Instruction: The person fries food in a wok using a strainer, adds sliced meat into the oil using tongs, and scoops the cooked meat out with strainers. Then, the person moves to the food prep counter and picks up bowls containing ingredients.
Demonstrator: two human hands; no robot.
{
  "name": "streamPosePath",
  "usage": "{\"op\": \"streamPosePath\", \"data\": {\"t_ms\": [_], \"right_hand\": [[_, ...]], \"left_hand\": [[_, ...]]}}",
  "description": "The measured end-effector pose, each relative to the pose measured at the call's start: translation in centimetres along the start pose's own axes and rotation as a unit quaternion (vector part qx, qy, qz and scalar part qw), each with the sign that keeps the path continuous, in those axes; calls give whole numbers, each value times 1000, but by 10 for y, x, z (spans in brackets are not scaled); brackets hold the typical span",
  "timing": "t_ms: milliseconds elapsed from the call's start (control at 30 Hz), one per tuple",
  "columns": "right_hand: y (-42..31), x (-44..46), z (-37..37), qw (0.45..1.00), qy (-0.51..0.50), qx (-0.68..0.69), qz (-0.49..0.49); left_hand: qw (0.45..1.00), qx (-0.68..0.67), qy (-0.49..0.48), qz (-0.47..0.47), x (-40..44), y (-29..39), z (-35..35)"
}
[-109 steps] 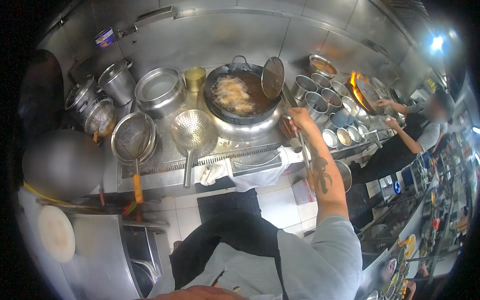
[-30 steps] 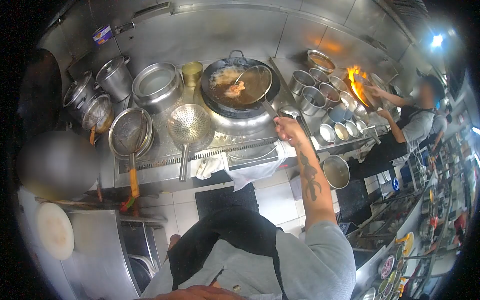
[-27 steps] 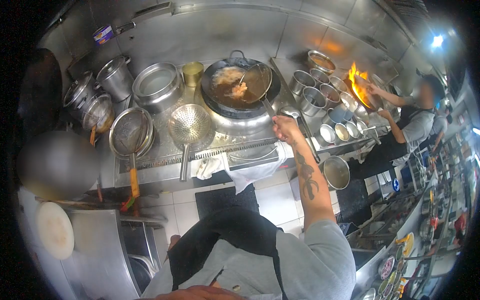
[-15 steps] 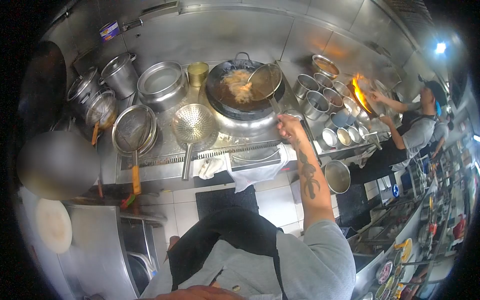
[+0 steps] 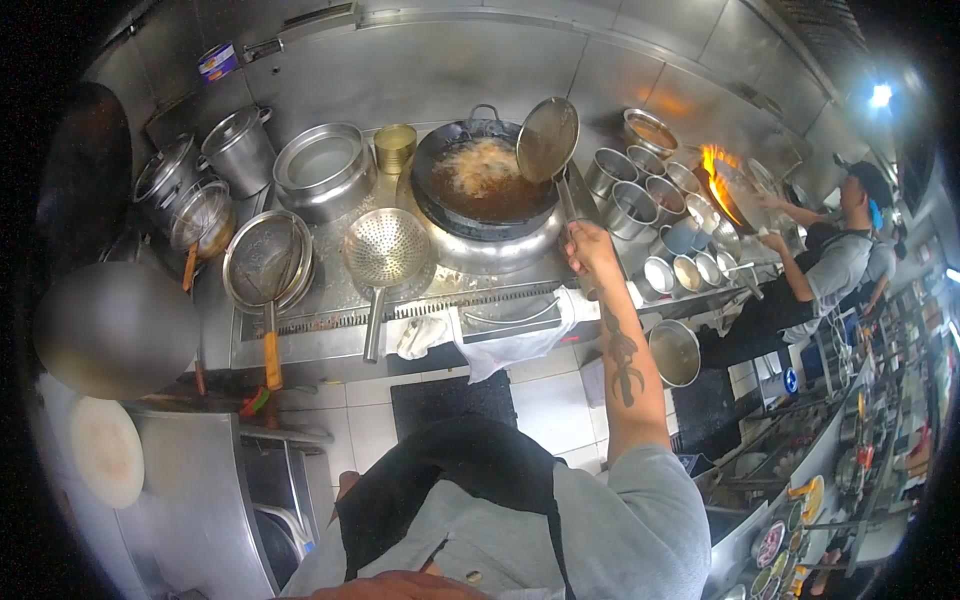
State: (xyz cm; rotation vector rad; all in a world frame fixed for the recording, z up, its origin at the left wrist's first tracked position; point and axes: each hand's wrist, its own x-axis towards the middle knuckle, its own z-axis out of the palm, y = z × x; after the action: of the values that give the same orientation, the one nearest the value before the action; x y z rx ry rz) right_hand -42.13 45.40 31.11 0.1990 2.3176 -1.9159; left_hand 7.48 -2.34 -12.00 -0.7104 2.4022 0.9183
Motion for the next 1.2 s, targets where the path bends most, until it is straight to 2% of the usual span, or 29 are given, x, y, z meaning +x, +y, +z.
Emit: {"op": "streamPosePath", "data": {"t_ms": [100,200,300,400,467,500,533,600,667,767,833,867,900,1000,1067,1100,1167,1200], "right_hand": [[4,2,-1,1000,1,13,-5],[-6,0,-4,993,-29,106,42],[10,9,-10,974,-82,204,50],[14,13,-6,954,-107,265,93],[10,16,1,945,-124,281,108],[6,16,9,950,-127,272,88],[2,17,19,954,-132,262,68],[-8,24,39,955,-151,252,33],[-35,14,71,967,-132,218,-12],[-63,6,120,979,-122,148,-71],[-74,1,159,987,-103,69,-106],[-68,6,178,985,-98,77,-117],[-60,13,191,981,-127,33,-143],[-2,61,252,946,-58,-149,-283],[12,59,290,939,-48,-212,-267],[8,51,299,894,-65,-295,-332],[47,90,319,875,-108,-346,-321],[47,91,320,890,-113,-324,-300]], "left_hand": [[1000,-2,2,8,2,1,0],[999,-16,15,24,6,2,0],[996,-63,41,46,7,-2,6],[994,-96,42,32,6,-14,9],[995,67,5,72,4,-10,5],[969,216,-19,115,-4,-2,-4],[920,360,-44,152,-9,-3,-7],[927,359,-52,97,-14,-5,-6],[927,365,-62,57,-9,-18,-1],[917,386,-77,68,-22,-12,-16],[926,350,19,138,-12,-48,-1],[926,330,68,172,-8,-62,7],[933,317,64,157,-7,-66,10],[943,301,60,130,-11,-78,12],[935,322,68,135,-20,-80,9],[942,324,15,86,-25,-77,5],[941,327,-90,-13,-29,-69,-9],[945,312,-91,-34,-27,-74,-10]]}}
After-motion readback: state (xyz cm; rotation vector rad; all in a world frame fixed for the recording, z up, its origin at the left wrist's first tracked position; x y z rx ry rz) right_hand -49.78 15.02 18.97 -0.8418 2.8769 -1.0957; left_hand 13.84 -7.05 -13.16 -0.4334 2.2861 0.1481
